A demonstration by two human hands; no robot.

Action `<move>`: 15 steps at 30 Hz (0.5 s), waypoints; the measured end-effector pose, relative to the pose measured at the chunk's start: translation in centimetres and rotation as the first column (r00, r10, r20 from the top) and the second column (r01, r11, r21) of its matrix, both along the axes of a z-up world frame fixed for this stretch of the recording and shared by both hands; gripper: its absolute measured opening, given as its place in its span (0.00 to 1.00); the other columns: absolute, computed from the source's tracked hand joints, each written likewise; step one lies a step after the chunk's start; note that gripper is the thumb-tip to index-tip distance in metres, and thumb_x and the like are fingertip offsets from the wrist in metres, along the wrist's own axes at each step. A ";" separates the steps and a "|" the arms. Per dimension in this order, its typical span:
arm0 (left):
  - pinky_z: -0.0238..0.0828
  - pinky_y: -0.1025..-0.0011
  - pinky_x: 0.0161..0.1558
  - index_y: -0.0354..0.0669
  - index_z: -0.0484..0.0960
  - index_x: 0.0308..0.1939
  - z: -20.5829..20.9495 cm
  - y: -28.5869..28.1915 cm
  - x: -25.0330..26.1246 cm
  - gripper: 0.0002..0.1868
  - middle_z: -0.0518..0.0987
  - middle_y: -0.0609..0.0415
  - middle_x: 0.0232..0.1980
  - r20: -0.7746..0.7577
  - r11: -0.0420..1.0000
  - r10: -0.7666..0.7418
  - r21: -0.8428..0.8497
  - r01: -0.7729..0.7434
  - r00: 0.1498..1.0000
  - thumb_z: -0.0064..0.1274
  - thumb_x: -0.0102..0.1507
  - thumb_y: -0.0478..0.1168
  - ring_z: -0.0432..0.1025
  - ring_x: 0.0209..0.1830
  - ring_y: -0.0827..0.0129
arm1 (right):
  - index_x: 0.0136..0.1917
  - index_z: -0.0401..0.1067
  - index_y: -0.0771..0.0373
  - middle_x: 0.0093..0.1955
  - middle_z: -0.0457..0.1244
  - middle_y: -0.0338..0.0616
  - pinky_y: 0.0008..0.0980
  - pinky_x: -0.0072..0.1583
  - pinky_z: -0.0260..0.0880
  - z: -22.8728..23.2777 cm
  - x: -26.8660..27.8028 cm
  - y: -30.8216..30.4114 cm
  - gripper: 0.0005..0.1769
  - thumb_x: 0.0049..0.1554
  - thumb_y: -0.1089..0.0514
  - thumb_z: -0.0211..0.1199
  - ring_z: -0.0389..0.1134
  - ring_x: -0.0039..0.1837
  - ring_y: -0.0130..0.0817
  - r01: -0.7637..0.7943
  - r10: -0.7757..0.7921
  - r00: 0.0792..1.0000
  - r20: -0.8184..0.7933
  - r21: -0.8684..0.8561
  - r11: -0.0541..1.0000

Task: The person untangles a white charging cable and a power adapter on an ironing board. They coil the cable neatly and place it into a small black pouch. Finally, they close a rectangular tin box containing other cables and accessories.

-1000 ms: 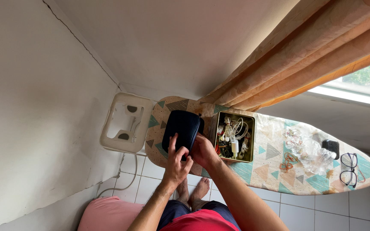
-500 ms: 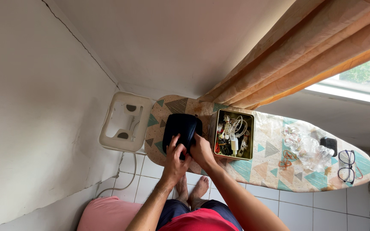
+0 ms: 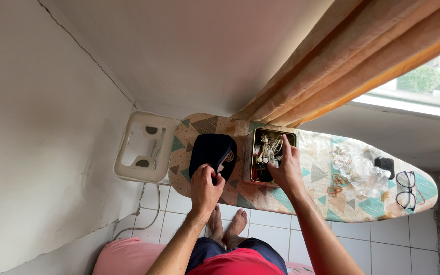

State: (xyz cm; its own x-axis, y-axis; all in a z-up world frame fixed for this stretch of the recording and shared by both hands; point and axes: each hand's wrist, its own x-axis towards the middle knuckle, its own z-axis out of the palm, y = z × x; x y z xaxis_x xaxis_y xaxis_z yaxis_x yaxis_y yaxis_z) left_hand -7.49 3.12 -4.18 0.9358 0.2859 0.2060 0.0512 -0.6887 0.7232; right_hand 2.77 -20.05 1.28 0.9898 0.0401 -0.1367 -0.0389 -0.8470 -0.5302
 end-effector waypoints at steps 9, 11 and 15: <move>0.72 0.55 0.51 0.34 0.68 0.55 -0.2 -0.7 0.4 0.20 0.75 0.41 0.48 -0.031 0.999 0.016 0.036 -0.015 0.999 0.53 0.60 0.30 0.74 0.48 0.50 | 0.77 0.56 0.61 0.61 0.65 0.53 0.39 0.58 0.75 -1.5 0.1 -0.7 0.44 0.48 0.67 0.65 0.69 0.61 0.42 0.000 0.001 1.000 -0.010 0.059 0.998; 0.74 0.56 0.52 0.34 0.67 0.60 -0.5 -0.9 0.4 0.22 0.74 0.40 0.54 -0.084 1.000 -0.007 -0.019 0.005 0.996 0.51 0.62 0.29 0.74 0.51 0.50 | 0.76 0.58 0.62 0.60 0.65 0.53 0.36 0.56 0.77 -0.8 -0.1 -0.8 0.42 0.49 0.67 0.66 0.70 0.58 0.41 0.054 -0.051 0.998 -0.026 0.135 0.989; 0.71 0.56 0.59 0.39 0.71 0.55 -1.1 -1.2 0.4 0.18 0.70 0.41 0.62 -0.092 0.998 -0.058 0.016 0.060 0.994 0.51 0.61 0.27 0.70 0.62 0.49 | 0.75 0.60 0.60 0.60 0.65 0.50 0.34 0.53 0.78 1.6 -0.9 -1.6 0.38 0.52 0.67 0.65 0.72 0.54 0.37 0.137 -0.113 0.989 -0.097 0.294 0.946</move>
State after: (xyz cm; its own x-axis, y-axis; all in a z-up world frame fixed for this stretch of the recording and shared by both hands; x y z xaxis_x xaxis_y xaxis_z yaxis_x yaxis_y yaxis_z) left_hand -7.11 1.87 -5.30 0.9660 0.2267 0.1239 0.0753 -0.7058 0.7044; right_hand 1.90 -21.61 2.90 0.9762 -0.0324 -0.2146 -0.1859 -0.6352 -0.7496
